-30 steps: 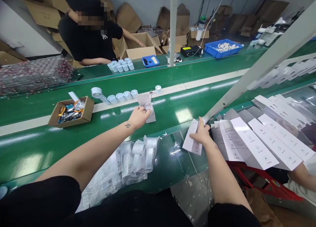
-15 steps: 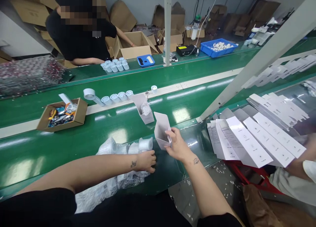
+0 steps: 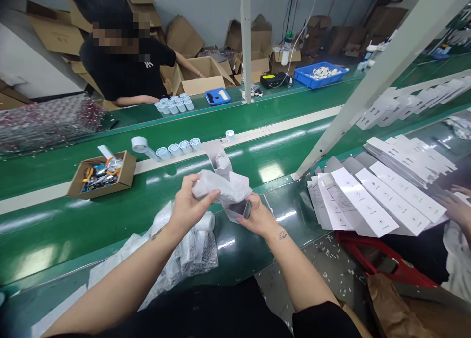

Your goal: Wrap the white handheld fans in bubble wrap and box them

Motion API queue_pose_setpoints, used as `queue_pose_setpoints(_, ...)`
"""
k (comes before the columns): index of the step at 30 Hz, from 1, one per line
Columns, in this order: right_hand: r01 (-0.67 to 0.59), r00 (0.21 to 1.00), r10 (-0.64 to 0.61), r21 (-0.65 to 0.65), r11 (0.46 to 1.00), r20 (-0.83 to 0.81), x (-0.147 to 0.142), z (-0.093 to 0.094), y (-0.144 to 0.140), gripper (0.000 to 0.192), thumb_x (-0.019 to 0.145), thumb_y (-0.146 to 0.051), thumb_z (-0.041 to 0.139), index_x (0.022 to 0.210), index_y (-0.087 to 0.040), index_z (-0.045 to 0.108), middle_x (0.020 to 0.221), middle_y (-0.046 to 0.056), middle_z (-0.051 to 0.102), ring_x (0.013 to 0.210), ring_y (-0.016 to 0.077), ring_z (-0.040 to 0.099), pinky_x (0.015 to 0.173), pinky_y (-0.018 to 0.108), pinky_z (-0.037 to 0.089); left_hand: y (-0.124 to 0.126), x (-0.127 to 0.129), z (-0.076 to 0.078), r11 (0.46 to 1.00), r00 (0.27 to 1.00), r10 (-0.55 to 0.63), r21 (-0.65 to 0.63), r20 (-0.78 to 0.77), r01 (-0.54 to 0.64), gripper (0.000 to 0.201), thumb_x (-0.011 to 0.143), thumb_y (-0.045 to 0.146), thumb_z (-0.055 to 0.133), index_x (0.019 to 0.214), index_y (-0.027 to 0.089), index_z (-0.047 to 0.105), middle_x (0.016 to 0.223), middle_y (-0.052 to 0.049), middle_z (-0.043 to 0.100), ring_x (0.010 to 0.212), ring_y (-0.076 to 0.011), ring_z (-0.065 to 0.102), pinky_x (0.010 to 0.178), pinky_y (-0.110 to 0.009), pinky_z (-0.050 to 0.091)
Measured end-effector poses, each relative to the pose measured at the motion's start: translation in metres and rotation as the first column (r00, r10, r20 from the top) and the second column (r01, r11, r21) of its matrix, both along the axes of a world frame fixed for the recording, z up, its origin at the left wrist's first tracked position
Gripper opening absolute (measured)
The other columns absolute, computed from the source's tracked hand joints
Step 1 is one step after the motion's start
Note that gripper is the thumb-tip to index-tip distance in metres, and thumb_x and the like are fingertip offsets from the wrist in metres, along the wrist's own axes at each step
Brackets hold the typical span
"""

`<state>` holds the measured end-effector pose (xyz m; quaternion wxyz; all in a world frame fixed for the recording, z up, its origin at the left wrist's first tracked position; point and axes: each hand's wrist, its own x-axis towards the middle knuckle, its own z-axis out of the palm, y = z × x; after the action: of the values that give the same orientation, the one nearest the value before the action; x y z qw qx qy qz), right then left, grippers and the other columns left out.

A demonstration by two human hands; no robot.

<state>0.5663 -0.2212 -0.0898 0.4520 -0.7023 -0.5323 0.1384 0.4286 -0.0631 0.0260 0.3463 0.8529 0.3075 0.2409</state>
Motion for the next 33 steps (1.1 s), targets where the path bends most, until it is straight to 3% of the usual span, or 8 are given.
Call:
queue_pose_setpoints(6, -0.041, 0.998, 0.038, -0.067, 0.997, -0.044, 0.003, 0.008, -0.006, 0.056, 0.078, -0.033, 0.07, 0.124, -0.026, 0.039, 0.124, 0.011, 0.053, 0.112, 0.0265, 0.061, 0.091, 0.045, 0.054, -0.02, 0.011, 0.014, 0.728, 0.704, -0.438, 0.239, -0.559, 0.642, 0.031, 0.082, 0.016, 0.054, 0.112, 0.022, 0.056, 0.106, -0.008, 0.064, 0.099, -0.0231, 0.059, 0.084, -0.034, 0.049)
queue_pose_setpoints(13, -0.058, 0.996, 0.058, -0.005, 0.998, 0.066, 0.006, 0.012, -0.017, 0.061, 0.075, -0.03, 0.071, 0.124, -0.029, 0.036, 0.132, 0.011, 0.052, 0.118, 0.0285, 0.059, 0.094, 0.047, 0.054, -0.033, 0.032, -0.008, 0.447, 0.497, -0.233, 0.362, -0.836, 0.818, 0.049, 0.081, 0.047, 0.068, 0.117, 0.014, 0.066, 0.127, -0.019, 0.058, 0.123, -0.0404, 0.042, 0.099, -0.059, 0.035)
queue_pose_setpoints(16, 0.123, 0.98, -0.108, -0.076, 0.99, 0.169, 0.031, 0.047, -0.039, 0.053, 0.078, -0.037, 0.07, 0.125, -0.034, 0.047, 0.129, 0.006, 0.058, 0.121, 0.0287, 0.058, 0.095, 0.047, 0.054, -0.036, 0.037, -0.016, 0.442, 0.457, -0.205, 0.335, -0.866, 0.833, 0.027, 0.089, 0.019, 0.055, 0.11, 0.013, 0.07, 0.115, -0.019, 0.065, 0.118, -0.0392, 0.046, 0.083, -0.051, 0.045)
queue_pose_setpoints(19, 0.535, 0.812, -0.488, -0.077, 0.841, 0.321, 0.088, 0.091, -0.081, 0.049, 0.087, -0.037, 0.058, 0.134, -0.026, 0.047, 0.144, 0.017, 0.042, 0.139, 0.0399, 0.034, 0.107, 0.066, 0.033, -0.025, 0.049, -0.004, 0.472, 0.387, -0.316, 0.21, -0.866, 0.856, 0.028, 0.085, 0.002, 0.048, 0.093, 0.014, 0.073, 0.092, -0.014, 0.07, 0.105, -0.0325, 0.053, 0.066, -0.036, 0.045)
queue_pose_setpoints(21, 0.75, 0.64, -0.599, -0.219, 0.625, 0.481, 0.131, 0.109, -0.108, 0.064, 0.078, -0.036, 0.068, 0.137, -0.026, 0.046, 0.153, 0.019, 0.026, 0.141, 0.0516, 0.018, 0.102, 0.076, 0.025, -0.012, 0.063, 0.012, 0.458, 0.38, -0.385, 0.183, -0.841, 0.87, 0.028, 0.083, 0.0, 0.049, 0.085, 0.014, 0.072, 0.085, -0.012, 0.07, 0.095, -0.0281, 0.054, 0.067, -0.035, 0.044)
queue_pose_setpoints(24, 0.767, 0.642, -0.409, -0.538, 0.35, 0.648, 0.179, 0.111, -0.126, 0.082, 0.066, -0.028, 0.076, 0.141, -0.031, 0.043, 0.148, 0.02, 0.033, 0.135, 0.0555, 0.027, 0.096, 0.073, 0.033, 0.008, 0.101, 0.033, 0.426, 0.456, -0.413, 0.275, -0.789, 0.862, 0.027, 0.083, 0.001, 0.048, 0.084, 0.015, 0.071, 0.083, -0.011, 0.069, 0.089, -0.0254, 0.053, 0.073, -0.035, 0.043)
queue_pose_setpoints(28, 0.755, 0.649, -0.25, -0.567, 0.33, 0.719, 0.194, 0.097, -0.117, 0.077, 0.07, -0.017, 0.061, 0.143, -0.029, 0.041, 0.129, 0.019, 0.053, 0.124, 0.0465, 0.045, 0.091, 0.064, 0.04, 0.032, 0.173, 0.032, 0.419, 0.534, -0.348, 0.382, -0.771, 0.824, 0.03, 0.086, 0.003, 0.045, 0.086, 0.014, 0.072, 0.082, -0.012, 0.068, 0.089, -0.0256, 0.052, 0.073, -0.035, 0.04)
queue_pose_setpoints(33, 0.754, 0.635, -0.257, -0.512, 0.411, 0.729, 0.171, 0.118, -0.114, 0.066, 0.075, -0.022, 0.056, 0.14, -0.028, 0.043, 0.126, 0.016, 0.057, 0.113, 0.0439, 0.053, 0.083, 0.062, 0.046, 0.062, 0.248, -0.006, 0.408, 0.537, -0.325, 0.397, -0.779, 0.822, 0.025, 0.086, 0.004, 0.05, 0.082, 0.014, 0.073, 0.088, -0.014, 0.07, 0.104, -0.0288, 0.05, 0.081, -0.035, 0.04)
